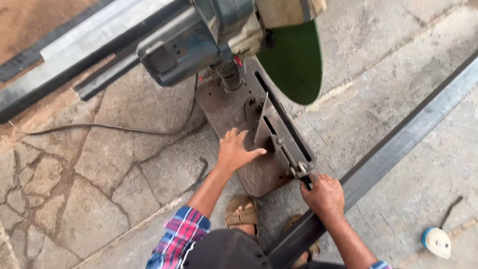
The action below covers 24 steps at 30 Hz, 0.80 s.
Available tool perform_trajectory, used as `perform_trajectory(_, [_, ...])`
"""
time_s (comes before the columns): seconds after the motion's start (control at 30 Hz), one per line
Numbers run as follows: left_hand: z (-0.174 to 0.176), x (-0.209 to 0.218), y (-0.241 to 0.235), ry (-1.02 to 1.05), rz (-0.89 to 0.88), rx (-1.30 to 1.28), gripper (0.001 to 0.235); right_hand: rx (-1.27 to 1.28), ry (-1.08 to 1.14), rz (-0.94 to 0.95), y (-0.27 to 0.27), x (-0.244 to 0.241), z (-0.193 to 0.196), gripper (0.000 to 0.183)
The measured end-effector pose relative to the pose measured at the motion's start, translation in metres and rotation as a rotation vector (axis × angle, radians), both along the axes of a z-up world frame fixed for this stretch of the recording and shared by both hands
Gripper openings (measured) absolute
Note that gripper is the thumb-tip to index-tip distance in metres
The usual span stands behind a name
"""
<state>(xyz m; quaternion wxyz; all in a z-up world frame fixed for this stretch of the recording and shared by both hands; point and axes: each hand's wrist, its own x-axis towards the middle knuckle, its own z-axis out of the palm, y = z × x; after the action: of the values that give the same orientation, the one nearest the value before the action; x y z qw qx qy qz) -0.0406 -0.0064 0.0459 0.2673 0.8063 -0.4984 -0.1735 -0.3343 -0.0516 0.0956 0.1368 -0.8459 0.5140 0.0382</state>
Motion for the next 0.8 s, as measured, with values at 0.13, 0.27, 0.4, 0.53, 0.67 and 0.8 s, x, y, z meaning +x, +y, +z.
perform_trajectory(0.13, [-0.03,0.025,-0.001,-0.174,0.111,0.031,0.061,0.001,0.031,-0.002,-0.004,0.001,0.001,0.035])
perform_trajectory(0.27, [-0.013,0.037,-0.001,-0.078,0.218,-0.065,0.053,-0.026,0.016,-0.005,0.004,0.002,0.004,0.036])
perform_trajectory(0.4, [-0.056,0.002,-0.002,-0.453,0.05,-0.165,0.073,-0.03,0.042,0.0,0.001,0.003,0.006,0.037])
perform_trajectory(0.53, [-0.03,0.026,0.011,0.085,-0.117,0.05,0.055,0.024,0.115,0.005,0.0,0.013,0.012,0.039])
perform_trajectory(0.67, [-0.026,0.061,-0.028,0.121,-0.16,-0.086,0.053,0.12,0.299,0.015,-0.001,0.017,0.014,0.044])
perform_trajectory(0.8, [-0.045,0.082,-0.097,-0.063,-0.225,-0.043,0.068,0.129,0.268,-0.008,-0.007,0.013,0.001,0.043])
